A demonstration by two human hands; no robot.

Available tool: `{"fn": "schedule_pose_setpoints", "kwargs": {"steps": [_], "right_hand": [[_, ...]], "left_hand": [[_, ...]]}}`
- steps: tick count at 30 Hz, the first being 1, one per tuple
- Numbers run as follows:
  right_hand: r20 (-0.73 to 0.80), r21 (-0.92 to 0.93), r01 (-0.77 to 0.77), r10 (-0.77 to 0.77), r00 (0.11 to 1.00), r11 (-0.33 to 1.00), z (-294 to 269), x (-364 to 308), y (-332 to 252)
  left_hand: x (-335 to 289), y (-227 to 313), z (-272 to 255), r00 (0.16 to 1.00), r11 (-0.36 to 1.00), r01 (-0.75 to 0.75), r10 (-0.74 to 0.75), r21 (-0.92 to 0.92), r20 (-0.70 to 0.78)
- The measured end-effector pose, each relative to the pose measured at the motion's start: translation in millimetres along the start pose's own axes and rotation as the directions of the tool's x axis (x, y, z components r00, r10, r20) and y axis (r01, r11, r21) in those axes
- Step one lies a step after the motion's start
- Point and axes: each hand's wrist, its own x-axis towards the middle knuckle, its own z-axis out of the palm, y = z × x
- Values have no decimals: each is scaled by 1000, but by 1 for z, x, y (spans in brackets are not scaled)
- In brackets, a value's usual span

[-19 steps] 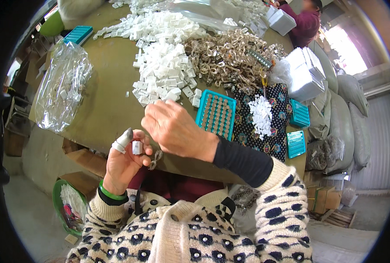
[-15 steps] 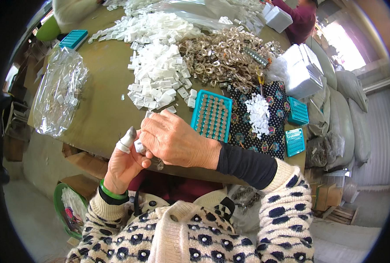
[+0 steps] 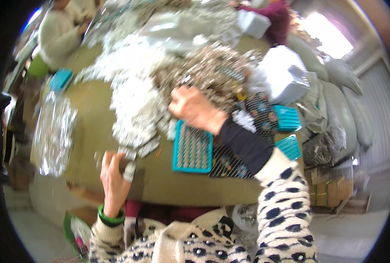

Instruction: The person assembles small white plastic electrical components by inserting metal pins and fastening them together. They repeatedly pick up components and pins from the table, align and insert the pins, and place the assembled units into a clear plastic bag.

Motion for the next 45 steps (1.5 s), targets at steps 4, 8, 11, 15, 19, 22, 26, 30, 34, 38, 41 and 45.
{"fn": "schedule_pose_setpoints", "kwargs": {"steps": [4, 8, 11, 15, 19, 22, 26, 30, 34, 38, 41, 45], "right_hand": [[108, -196, 11, 10, 994, 981, 15, -4, 13], [-29, 15, -35, 36, 999, 999, 10, -4, 17], [-131, 536, -204, 319, 939, 819, -2, 1, 21], [66, 950, -267, 731, 679, 163, -16, 10, 32], [359, 870, 85, 741, 568, -487, -24, 12, 40], [353, 839, 168, 752, 556, -518, -34, 10, 35], [221, 935, 33, 651, 726, -354, -57, 11, -5], [13, 917, -238, 572, 820, 319, -78, 6, -88], [-323, 639, -117, 404, 856, 760, -79, 10, -132], [-294, 658, -118, 398, 869, 744, -76, 4, -147], [-137, 766, -248, 527, 839, 593, -71, -5, -161], [-124, 790, -275, 581, 805, 548, -65, -10, -176]], "left_hand": [[4, 3, 10, 999, 997, 2, -5, 82, 35], [5, -4, 6, 998, 993, -41, 36, 115, 45], [6, -8, 5, 998, 995, -37, 33, 88, 46], [6, -3, -3, 998, 966, 33, -46, -255, -46], [-6, 13, -19, 836, 230, 415, -478, -880, 269], [-5, 26, -21, 785, -84, 431, -456, -899, 419], [9, 41, -7, 866, -51, 420, -277, -906, 417], [18, 59, -1, 870, -60, 427, -246, -902, 428], [21, 68, 0, 860, -11, 446, -272, -895, 432], [7, 58, -5, 875, 114, 438, -284, -892, 393], [-7, 46, -8, 903, 284, 405, -273, -869, 331], [-18, 41, -11, 899, 162, 413, -230, -896, 373]]}}
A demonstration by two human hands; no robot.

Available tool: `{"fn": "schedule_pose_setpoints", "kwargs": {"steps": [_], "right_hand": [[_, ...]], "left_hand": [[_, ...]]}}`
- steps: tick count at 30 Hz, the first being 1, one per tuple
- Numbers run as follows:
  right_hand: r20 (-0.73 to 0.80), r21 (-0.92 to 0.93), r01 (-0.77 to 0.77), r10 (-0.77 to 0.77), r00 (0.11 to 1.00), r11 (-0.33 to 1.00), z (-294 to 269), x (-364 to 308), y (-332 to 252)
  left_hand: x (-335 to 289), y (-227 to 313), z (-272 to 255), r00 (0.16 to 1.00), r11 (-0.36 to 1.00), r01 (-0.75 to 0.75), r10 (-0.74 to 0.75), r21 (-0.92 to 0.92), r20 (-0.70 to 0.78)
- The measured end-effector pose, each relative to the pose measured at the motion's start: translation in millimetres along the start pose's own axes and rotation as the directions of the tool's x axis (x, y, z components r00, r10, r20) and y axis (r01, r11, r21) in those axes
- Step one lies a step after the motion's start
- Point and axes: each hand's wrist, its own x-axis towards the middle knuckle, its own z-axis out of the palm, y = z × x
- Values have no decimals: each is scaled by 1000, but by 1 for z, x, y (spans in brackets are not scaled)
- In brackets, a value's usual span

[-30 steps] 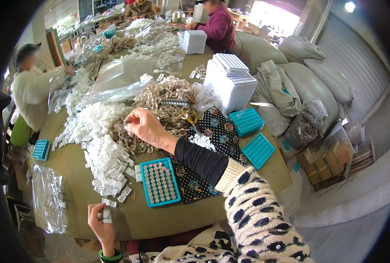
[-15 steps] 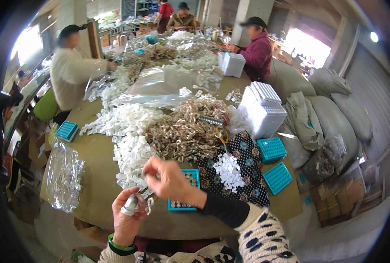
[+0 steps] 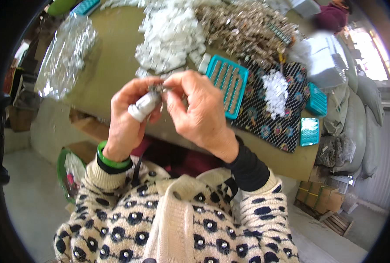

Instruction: The person assembles small white plastic electrical components by inserting metal pins and fastening them together. They repeatedly pick up components and pins from the table, align and insert the pins, and place the assembled units into a clear plastic bag.

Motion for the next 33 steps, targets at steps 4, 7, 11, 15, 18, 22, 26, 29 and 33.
{"fn": "schedule_pose_setpoints", "kwargs": {"steps": [4, 7, 11, 15, 18, 22, 26, 29, 33], "right_hand": [[-42, -95, 130, -134, 990, 987, 7, -3, -3], [-56, -168, 271, -284, 957, 948, 9, -3, -1], [-71, -211, 331, -353, 933, 920, 13, -8, -7], [-72, -152, 174, -186, 980, 973, 12, -13, -1], [-66, -152, 158, -170, 983, 976, 14, -18, 0], [-74, -141, 180, -191, 979, 974, 12, -17, 14], [-63, -85, 105, -110, 992, 991, 10, -21, 18], [-47, 20, 31, -30, 998, 999, 10, -25, 14], [-30, 360, -180, 204, 978, 915, 16, -29, 10]], "left_hand": [[-2, 1, 2, 998, 965, 33, -18, -258, 60], [-2, 2, -1, 995, 947, 76, -53, -311, 83], [-11, 6, -8, 974, 858, 227, -188, -461, 130], [-10, -2, -8, 974, 892, 224, -203, -393, 96], [-15, -3, -7, 989, 934, 145, -144, -325, 29], [-7, -14, -1, 980, 919, 195, -194, -343, 37], [-8, -18, -1, 979, 960, 200, -202, -196, 6], [-12, -17, -1, 990, 990, 137, -139, -45, -23], [-16, -22, 3, 997, 998, 58, -60, -35, -58]]}}
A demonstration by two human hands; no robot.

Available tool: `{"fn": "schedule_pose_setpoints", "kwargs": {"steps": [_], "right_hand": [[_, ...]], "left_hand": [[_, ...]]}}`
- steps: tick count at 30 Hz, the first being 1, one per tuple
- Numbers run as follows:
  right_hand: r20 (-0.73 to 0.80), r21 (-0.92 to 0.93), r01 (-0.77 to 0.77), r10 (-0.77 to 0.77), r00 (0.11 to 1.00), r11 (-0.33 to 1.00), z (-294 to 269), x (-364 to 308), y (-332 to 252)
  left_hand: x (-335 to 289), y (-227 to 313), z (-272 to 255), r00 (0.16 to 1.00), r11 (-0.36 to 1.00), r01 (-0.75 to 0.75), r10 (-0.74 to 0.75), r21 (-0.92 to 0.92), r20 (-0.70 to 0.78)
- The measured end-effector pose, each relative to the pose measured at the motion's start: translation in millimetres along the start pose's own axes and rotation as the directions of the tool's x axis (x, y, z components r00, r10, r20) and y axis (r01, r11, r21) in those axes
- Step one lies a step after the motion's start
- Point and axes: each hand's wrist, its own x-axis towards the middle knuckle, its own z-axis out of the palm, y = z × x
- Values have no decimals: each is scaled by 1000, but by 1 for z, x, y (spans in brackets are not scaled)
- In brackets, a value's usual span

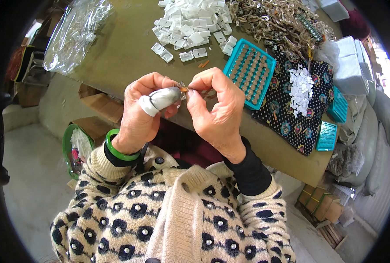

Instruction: The person assembles small white plastic electrical components by inserting metal pins and fastening them together. They repeatedly pick up components and pins from the table, align and insert the pins, and place the assembled units into a clear plastic bag.

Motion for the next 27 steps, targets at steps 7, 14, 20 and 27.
{"fn": "schedule_pose_setpoints", "kwargs": {"steps": [7, 14, 20, 27], "right_hand": [[100, 165, -143, 127, 987, 976, -3, -3, 1], [125, -172, 244, -224, 966, 954, 1, 1, 1], [156, 260, -319, 286, 945, 911, 2, -6, -5], [215, 299, -411, 359, 908, 861, 3, -1, 0]], "left_hand": [[-1, -2, -5, 989, 890, 145, -113, -433, 99], [1, 13, -12, 986, 964, 155, -139, -216, 89], [49, 28, -49, 818, 308, -428, 533, 849, 219], [79, 12, -74, 776, -100, -496, 394, 862, 492]]}}
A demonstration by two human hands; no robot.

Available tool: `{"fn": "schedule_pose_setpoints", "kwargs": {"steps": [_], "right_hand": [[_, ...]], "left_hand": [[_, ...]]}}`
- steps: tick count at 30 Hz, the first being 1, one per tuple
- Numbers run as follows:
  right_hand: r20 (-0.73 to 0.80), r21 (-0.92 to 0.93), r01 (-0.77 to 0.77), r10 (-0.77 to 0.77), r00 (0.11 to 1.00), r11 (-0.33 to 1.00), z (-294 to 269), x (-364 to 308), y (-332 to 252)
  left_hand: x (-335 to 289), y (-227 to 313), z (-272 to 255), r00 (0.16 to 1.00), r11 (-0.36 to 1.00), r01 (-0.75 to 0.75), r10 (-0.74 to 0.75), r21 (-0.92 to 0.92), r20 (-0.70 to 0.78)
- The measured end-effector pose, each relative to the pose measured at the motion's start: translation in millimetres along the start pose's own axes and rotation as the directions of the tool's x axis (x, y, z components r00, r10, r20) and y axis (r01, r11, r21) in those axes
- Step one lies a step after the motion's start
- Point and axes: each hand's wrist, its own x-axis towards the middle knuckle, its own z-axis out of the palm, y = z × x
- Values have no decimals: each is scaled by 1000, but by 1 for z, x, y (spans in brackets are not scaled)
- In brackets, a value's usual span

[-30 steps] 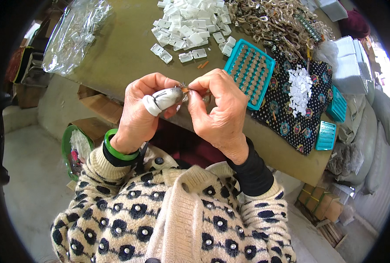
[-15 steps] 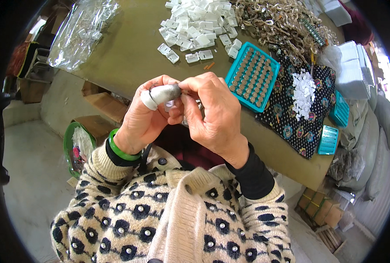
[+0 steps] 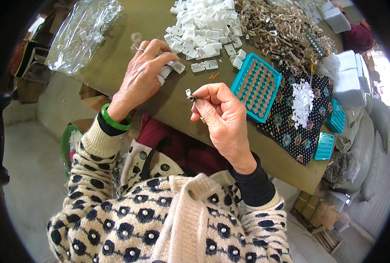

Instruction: The person assembles small white plastic electrical components by inserting metal pins and fastening them together. They repeatedly pick up components and pins from the table, align and insert the pins, and place the assembled units into a clear plastic bag.

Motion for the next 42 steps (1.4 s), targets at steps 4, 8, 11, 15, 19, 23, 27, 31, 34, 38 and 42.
{"fn": "schedule_pose_setpoints", "kwargs": {"steps": [4, 8, 11, 15, 19, 23, 27, 31, 34, 38, 42], "right_hand": [[8, -90, 43, -43, 999, 995, 6, 2, 2], [65, -427, 333, -339, 939, 841, 9, 11, 1], [250, -607, 593, -581, 775, 530, 5, 22, -5], [389, -654, 671, -606, 694, 349, 2, 25, -9], [291, -564, 634, -591, 753, 529, 2, 18, -5], [91, -384, 508, -516, 851, 771, 0, 8, -5], [0, -237, 455, -468, 884, 858, -2, 2, -9], [-23, -5, 296, -296, 955, 955, -4, -7, -12], [-99, -77, 357, -363, 927, 931, -6, -4, -8], [-176, -64, 297, -303, 936, 953, -11, -9, -5], [-218, -15, 222, -220, 951, 975, -11, -12, -3]], "left_hand": [[5, -8, -2, 999, 997, -47, 48, -68, 17], [6, -6, -10, 996, 939, 85, -81, -333, 26], [2, 6, -20, 949, 691, 312, -260, -652, 178], [-2, 23, -31, 892, 302, 441, -251, -845, 376], [-4, 38, -32, 847, -213, 455, -196, -865, 494], [-7, 53, -25, 899, -330, 320, -191, -888, 394], [-9, 68, -14, 950, -136, 204, -210, -969, 230], [-10, 78, -7, 928, -32, 223, -300, -974, 223], [-12, 84, -4, 873, -166, 302, -348, -939, 342], [-14, 89, 0, 824, -302, 343, -358, -890, 439], [-17, 92, 4, 837, -353, 325, -325, -877, 441]]}}
